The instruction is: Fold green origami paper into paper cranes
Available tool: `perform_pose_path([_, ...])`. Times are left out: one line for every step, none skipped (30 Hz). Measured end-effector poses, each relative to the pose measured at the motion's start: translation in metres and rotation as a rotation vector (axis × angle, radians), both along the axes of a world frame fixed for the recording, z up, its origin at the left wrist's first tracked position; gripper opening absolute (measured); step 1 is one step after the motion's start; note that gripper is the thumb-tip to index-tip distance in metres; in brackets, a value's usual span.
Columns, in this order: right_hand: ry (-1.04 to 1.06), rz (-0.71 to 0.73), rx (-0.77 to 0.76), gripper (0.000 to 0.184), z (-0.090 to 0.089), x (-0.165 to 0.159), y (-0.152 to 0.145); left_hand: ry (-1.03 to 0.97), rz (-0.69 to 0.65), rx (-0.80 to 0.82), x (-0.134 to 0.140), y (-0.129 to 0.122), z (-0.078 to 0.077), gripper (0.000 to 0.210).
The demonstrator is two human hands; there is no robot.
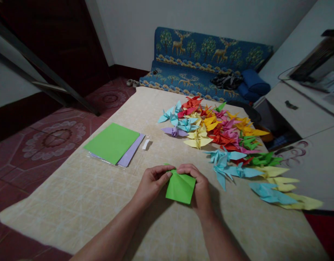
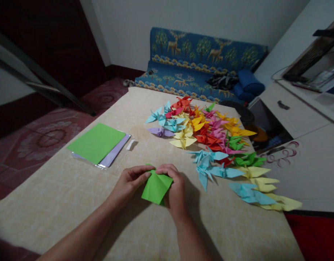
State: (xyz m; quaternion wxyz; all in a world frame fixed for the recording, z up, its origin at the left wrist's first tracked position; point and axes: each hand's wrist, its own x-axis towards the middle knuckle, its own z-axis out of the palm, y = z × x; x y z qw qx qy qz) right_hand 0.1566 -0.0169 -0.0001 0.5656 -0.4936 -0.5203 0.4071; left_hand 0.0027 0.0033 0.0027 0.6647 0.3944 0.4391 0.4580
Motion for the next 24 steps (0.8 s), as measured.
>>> perform_pose_path([-0.022, 0.019, 0.022, 0.022, 0.0007, 0.0003, 0.0005, 0.003, -0.007, -0.003, 0.0004, -0.0002, 0.0002, 0.026])
perform_pose_path([-0.051, 0.026, 0.044, 0.023, 0.0011, 0.0004, 0.0006, 0.006, -0.017, -0.007, 0.0007, -0.0003, 0.0004, 0.028])
perform_pose_path([-0.081, 0.023, 0.057, 0.025, 0.0013, 0.0003, 0.0003, 0.009, -0.028, -0.009, 0.0009, -0.0005, 0.0005, 0.029])
perform_pose_path([-0.11, 0.008, 0.057, 0.026, 0.001, 0.0, -0.0002, 0.013, -0.039, -0.011, 0.0011, -0.0007, 0.0006, 0.03])
perform_pose_path([-0.134, -0.016, 0.055, 0.026, 0.0003, -0.0005, -0.0008, 0.018, -0.048, -0.014, 0.0013, -0.0008, 0.0007, 0.031])
perform_pose_path([-0.155, -0.04, 0.054, 0.026, -0.0008, -0.0011, -0.0013, 0.024, -0.053, -0.016, 0.0014, -0.0009, 0.0008, 0.031])
perform_pose_path([-0.175, -0.054, 0.055, 0.025, -0.002, -0.0017, -0.0017, 0.028, -0.055, -0.019, 0.0015, -0.0009, 0.0007, 0.032])
perform_pose_path([-0.193, -0.062, 0.062, 0.024, -0.0032, -0.0022, -0.0019, 0.032, -0.055, -0.022, 0.0016, -0.0008, 0.0006, 0.032])
perform_pose_path([-0.21, -0.063, 0.073, 0.023, -0.0042, -0.0026, -0.0019, 0.034, -0.054, -0.024, 0.0017, -0.0007, 0.0004, 0.032])
perform_pose_path([-0.225, -0.064, 0.085, 0.022, -0.0048, -0.0028, -0.0019, 0.036, -0.052, -0.025, 0.0017, -0.0007, 0.0001, 0.033])
perform_pose_path([-0.238, -0.065, 0.095, 0.022, -0.0049, -0.003, -0.0018, 0.036, -0.052, -0.024, 0.0017, -0.0008, -0.0002, 0.033])
perform_pose_path([-0.247, -0.066, 0.102, 0.021, -0.0046, -0.003, -0.0017, 0.036, -0.051, -0.02, 0.0017, -0.001, -0.0005, 0.033])
perform_pose_path([-0.252, -0.069, 0.107, 0.021, -0.0041, -0.0028, -0.0016, 0.034, -0.053, -0.015, 0.0018, -0.0012, -0.0008, 0.032])
perform_pose_path([-0.25, -0.072, 0.105, 0.021, -0.0034, -0.0026, -0.0015, 0.031, -0.055, -0.009, 0.0018, -0.0015, -0.001, 0.032])
perform_pose_path([-0.241, -0.073, 0.097, 0.021, -0.0028, -0.0022, -0.0014, 0.028, -0.056, -0.002, 0.002, -0.0018, -0.0011, 0.032])
perform_pose_path([-0.224, -0.073, 0.084, 0.021, -0.0025, -0.0018, -0.0014, 0.024, -0.055, 0.004, 0.0022, -0.002, -0.0011, 0.031])
perform_pose_path([-0.203, -0.072, 0.065, 0.021, -0.0026, -0.0012, -0.0013, 0.023, -0.051, 0.012, 0.0026, -0.0021, -0.001, 0.031])
perform_pose_path([-0.18, -0.074, 0.044, 0.021, -0.0032, -0.0006, -0.0013, 0.023, -0.043, 0.017, 0.0031, -0.0021, -0.0008, 0.03])
perform_pose_path([-0.156, -0.078, 0.026, 0.021, -0.0041, 0.0, -0.0012, 0.023, -0.033, 0.02, 0.0036, -0.0018, -0.0006, 0.028])
perform_pose_path([-0.138, -0.082, 0.016, 0.022, -0.0053, 0.0006, -0.0012, 0.023, -0.019, 0.019, 0.0042, -0.0015, -0.0003, 0.027])
perform_pose_path([-0.127, -0.092, 0.016, 0.024, -0.0065, 0.0009, -0.0012, 0.02, -0.004, 0.016, 0.0047, -0.001, 0.0, 0.025])
perform_pose_path([-0.125, -0.101, 0.024, 0.025, -0.0074, 0.001, -0.0011, 0.018, 0.009, 0.011, 0.0051, -0.0007, 0.0002, 0.024])
perform_pose_path([-0.129, -0.113, 0.039, 0.025, -0.0078, 0.0006, -0.0011, 0.015, 0.018, 0.006, 0.0054, -0.0005, 0.0004, 0.023])
perform_pose_path([-0.137, -0.125, 0.058, 0.025, -0.0078, -0.0001, -0.0011, 0.014, 0.024, 0.0, 0.0056, -0.0004, 0.0006, 0.023])
